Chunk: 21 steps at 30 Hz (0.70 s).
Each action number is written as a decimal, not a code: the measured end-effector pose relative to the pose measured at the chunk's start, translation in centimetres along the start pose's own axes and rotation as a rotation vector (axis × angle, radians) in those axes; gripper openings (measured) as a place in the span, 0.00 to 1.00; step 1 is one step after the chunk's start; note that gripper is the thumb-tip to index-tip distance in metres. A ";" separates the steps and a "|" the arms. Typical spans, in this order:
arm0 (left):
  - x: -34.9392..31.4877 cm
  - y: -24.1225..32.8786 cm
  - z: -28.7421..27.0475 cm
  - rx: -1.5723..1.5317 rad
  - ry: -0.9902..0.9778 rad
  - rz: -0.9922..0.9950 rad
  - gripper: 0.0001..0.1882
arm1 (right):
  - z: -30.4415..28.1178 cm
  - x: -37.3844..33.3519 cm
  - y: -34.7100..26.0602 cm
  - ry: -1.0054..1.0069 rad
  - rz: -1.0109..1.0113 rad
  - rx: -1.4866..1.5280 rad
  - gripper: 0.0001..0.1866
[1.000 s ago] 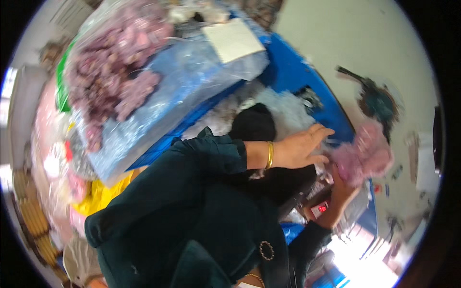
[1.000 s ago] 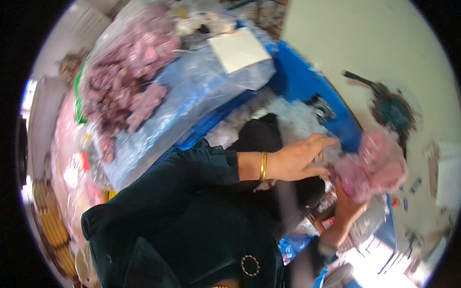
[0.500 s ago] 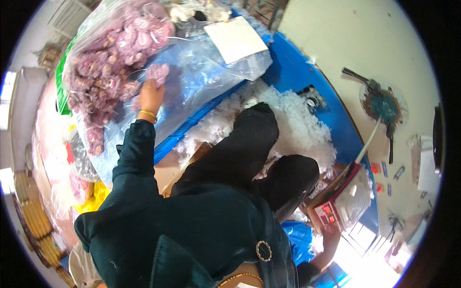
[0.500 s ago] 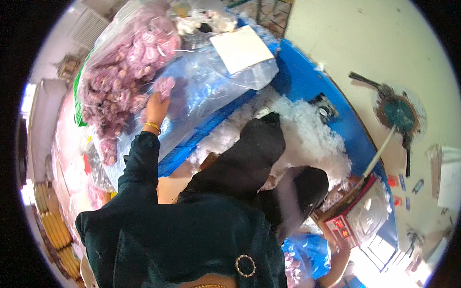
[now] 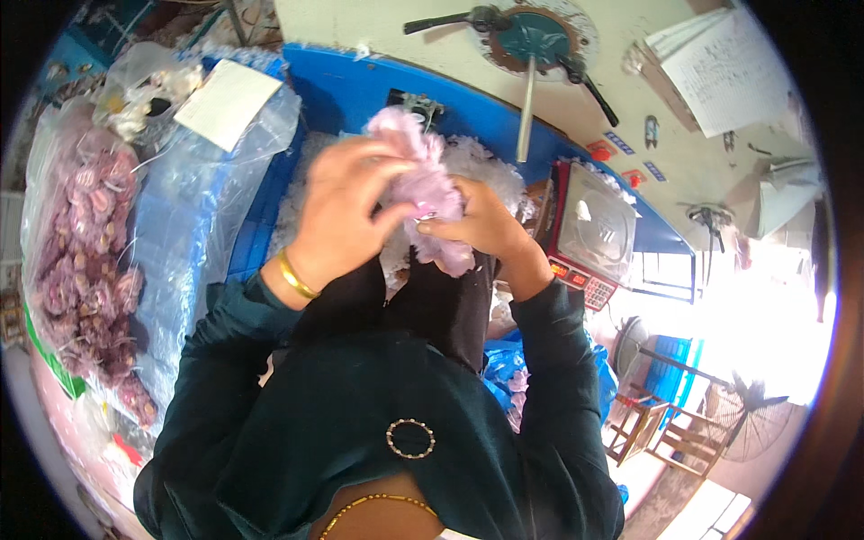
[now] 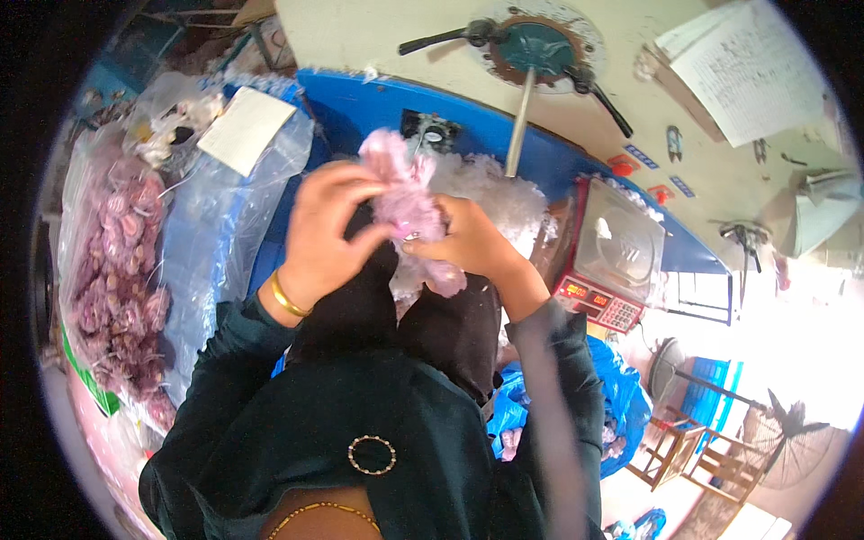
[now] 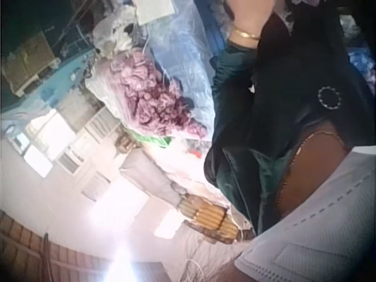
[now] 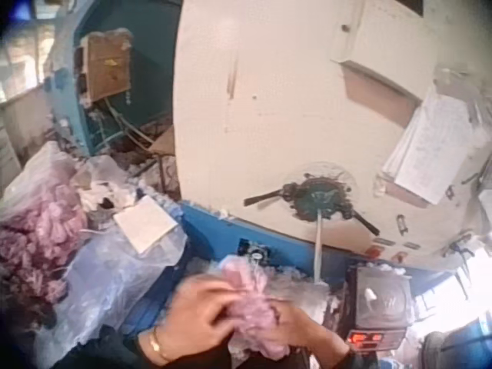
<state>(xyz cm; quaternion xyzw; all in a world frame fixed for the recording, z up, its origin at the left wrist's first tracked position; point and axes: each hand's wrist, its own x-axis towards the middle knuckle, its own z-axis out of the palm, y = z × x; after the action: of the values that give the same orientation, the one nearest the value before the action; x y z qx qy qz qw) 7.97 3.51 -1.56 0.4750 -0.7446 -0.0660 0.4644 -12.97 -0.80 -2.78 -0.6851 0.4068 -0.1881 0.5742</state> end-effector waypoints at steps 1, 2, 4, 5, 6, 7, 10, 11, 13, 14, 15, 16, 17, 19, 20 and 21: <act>-0.6 -1.0 0.2 -0.042 0.136 -0.067 0.15 | -0.6 -0.8 0.8 -0.002 0.091 0.184 0.26; -0.8 -1.6 0.4 0.000 0.116 -0.127 0.15 | -0.9 -1.6 1.1 -0.010 0.089 0.245 0.26; -2.3 -2.9 2.5 -0.816 -0.271 -0.703 0.14 | -0.4 -2.5 1.5 -0.054 0.076 0.375 0.26; -2.8 -2.7 3.3 -1.020 -0.314 -0.748 0.11 | -0.3 -2.5 1.9 -0.101 0.006 0.350 0.26; -2.9 -1.8 4.1 -1.138 -0.334 -0.782 0.09 | -0.4 -2.8 2.5 -0.139 0.029 0.546 0.26; -2.7 -1.4 4.6 -1.202 -0.332 -0.775 0.08 | -1.0 -2.9 3.9 -0.264 0.068 0.795 0.27; -2.7 -0.7 5.5 -1.228 -0.358 -0.675 0.08 | -0.6 -3.8 4.2 -0.186 0.222 1.134 0.29; -2.7 -0.6 5.7 -1.209 -0.372 -0.628 0.08 | 0.0 -3.9 3.2 -0.082 0.280 1.176 0.30; -2.5 -0.5 5.7 -1.290 -0.423 -0.684 0.11 | 0.2 -4.1 1.9 -0.067 0.222 1.048 0.30; -2.5 -0.5 5.7 -1.330 -0.449 -0.712 0.12 | 0.2 -4.2 1.6 -0.060 0.194 0.983 0.31; -2.6 -0.6 5.7 -1.304 -0.441 -0.709 0.12 | 0.1 -3.9 1.6 -0.048 0.124 0.962 0.30; -2.7 -0.4 5.9 -1.348 -0.422 -0.780 0.12 | -0.1 -4.0 1.5 -0.002 0.113 0.912 0.31; -2.7 0.0 6.2 -1.391 -0.402 -0.852 0.12 | -0.2 -4.0 1.2 0.043 0.102 0.862 0.31; -2.5 0.1 6.3 -1.410 -0.464 -0.916 0.13 | -0.2 -4.0 1.4 0.113 0.052 0.787 0.29; -2.3 -0.3 6.4 -1.386 -0.542 -0.906 0.14 | -0.4 -4.0 1.3 0.108 0.059 0.774 0.28; -2.2 -0.6 6.4 -1.361 -0.619 -0.897 0.15 | -0.7 -4.0 1.2 0.102 0.069 0.761 0.27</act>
<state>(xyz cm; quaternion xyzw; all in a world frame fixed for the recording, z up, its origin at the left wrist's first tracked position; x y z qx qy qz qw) 3.76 2.64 -6.84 0.3035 -0.3786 -0.7994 0.3542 -16.26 1.84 -2.88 -0.3985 0.3586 -0.3401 0.7726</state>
